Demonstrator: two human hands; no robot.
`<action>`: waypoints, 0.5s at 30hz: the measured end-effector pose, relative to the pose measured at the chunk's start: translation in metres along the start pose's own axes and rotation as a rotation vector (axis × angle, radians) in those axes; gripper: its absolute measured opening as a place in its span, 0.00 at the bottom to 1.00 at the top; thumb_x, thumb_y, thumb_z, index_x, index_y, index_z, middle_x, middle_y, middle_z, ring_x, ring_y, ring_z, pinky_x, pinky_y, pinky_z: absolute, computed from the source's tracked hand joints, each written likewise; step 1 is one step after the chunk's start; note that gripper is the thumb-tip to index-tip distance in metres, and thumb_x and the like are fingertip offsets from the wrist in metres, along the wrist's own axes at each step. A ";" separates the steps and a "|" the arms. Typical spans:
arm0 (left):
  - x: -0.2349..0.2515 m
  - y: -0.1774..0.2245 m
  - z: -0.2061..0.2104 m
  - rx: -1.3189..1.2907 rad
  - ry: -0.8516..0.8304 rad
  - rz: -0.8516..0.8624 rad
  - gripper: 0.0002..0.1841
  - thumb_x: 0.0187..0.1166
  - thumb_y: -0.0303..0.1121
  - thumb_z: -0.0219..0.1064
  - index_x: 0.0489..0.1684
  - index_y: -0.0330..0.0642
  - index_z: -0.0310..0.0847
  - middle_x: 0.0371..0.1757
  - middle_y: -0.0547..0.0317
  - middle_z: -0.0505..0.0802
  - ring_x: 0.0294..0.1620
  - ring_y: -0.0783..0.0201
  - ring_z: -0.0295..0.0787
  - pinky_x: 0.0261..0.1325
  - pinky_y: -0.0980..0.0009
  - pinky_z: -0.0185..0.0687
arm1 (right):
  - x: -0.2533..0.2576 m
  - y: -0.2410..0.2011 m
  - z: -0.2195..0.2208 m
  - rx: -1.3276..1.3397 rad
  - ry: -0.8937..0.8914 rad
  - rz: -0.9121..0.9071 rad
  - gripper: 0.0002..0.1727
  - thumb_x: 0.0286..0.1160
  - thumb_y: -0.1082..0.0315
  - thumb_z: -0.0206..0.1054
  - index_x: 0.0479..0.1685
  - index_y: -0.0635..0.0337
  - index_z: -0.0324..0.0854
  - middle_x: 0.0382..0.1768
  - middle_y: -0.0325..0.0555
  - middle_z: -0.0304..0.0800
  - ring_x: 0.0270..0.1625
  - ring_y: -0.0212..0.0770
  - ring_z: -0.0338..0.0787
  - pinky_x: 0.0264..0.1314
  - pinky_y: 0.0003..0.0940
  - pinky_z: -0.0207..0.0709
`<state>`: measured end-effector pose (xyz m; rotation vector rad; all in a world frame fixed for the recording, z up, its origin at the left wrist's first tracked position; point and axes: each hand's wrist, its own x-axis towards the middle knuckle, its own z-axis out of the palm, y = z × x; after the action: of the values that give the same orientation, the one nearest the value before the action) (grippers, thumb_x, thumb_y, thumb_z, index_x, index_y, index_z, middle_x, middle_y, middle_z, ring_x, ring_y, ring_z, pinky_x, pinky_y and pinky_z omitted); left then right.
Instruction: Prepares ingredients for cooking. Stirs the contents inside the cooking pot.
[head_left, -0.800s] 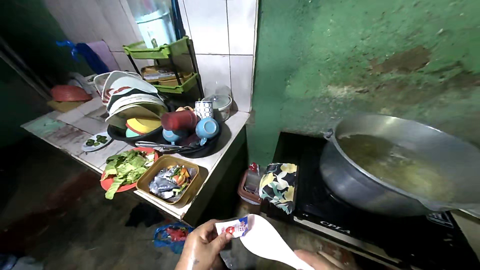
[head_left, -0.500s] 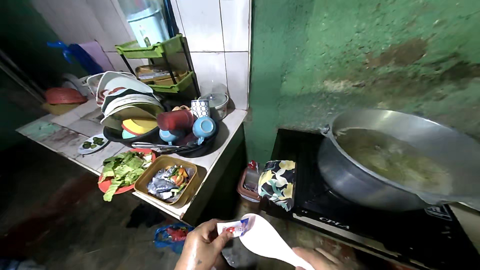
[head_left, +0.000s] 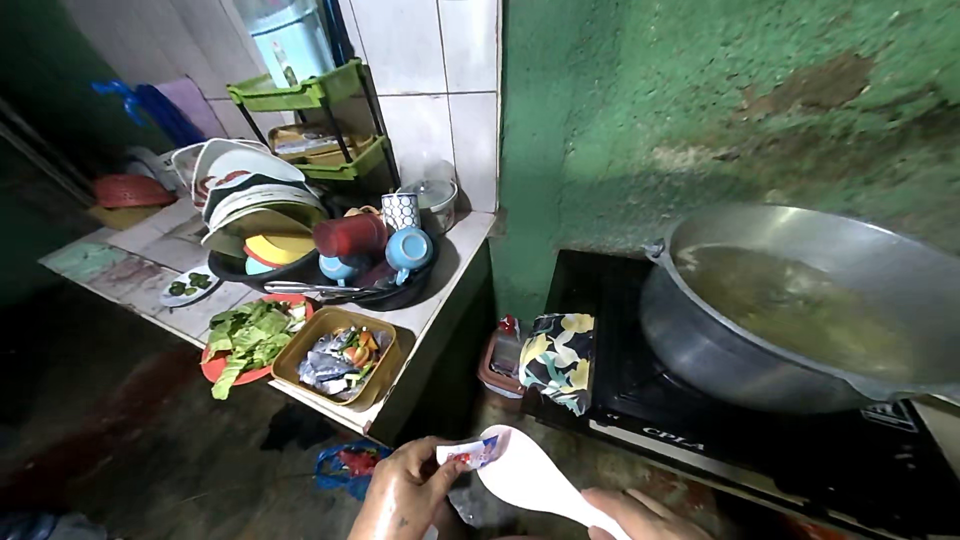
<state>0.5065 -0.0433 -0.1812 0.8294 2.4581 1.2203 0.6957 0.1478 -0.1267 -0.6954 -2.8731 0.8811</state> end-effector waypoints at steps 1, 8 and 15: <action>0.000 0.000 0.000 0.008 0.002 0.005 0.12 0.74 0.42 0.74 0.47 0.47 0.93 0.41 0.66 0.96 0.40 0.77 0.92 0.49 0.77 0.89 | 0.000 0.000 0.000 -0.003 0.002 0.001 0.16 0.75 0.67 0.66 0.57 0.62 0.92 0.47 0.59 0.95 0.44 0.59 0.96 0.43 0.59 0.87; 0.000 0.004 0.000 0.012 -0.010 0.040 0.13 0.74 0.43 0.74 0.48 0.47 0.93 0.42 0.66 0.96 0.41 0.78 0.92 0.49 0.77 0.89 | -0.002 0.001 0.001 0.000 0.014 -0.005 0.16 0.75 0.66 0.67 0.56 0.62 0.92 0.46 0.59 0.95 0.43 0.60 0.96 0.42 0.60 0.87; -0.001 0.003 0.002 0.082 0.036 0.134 0.11 0.75 0.41 0.74 0.46 0.46 0.94 0.41 0.63 0.96 0.40 0.75 0.92 0.48 0.76 0.88 | -0.003 0.001 0.000 -0.005 -0.004 0.009 0.16 0.76 0.66 0.66 0.58 0.62 0.92 0.48 0.60 0.95 0.46 0.62 0.96 0.44 0.62 0.87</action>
<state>0.5093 -0.0409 -0.1796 1.0184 2.5319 1.1950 0.6986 0.1479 -0.1270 -0.7085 -2.8783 0.8780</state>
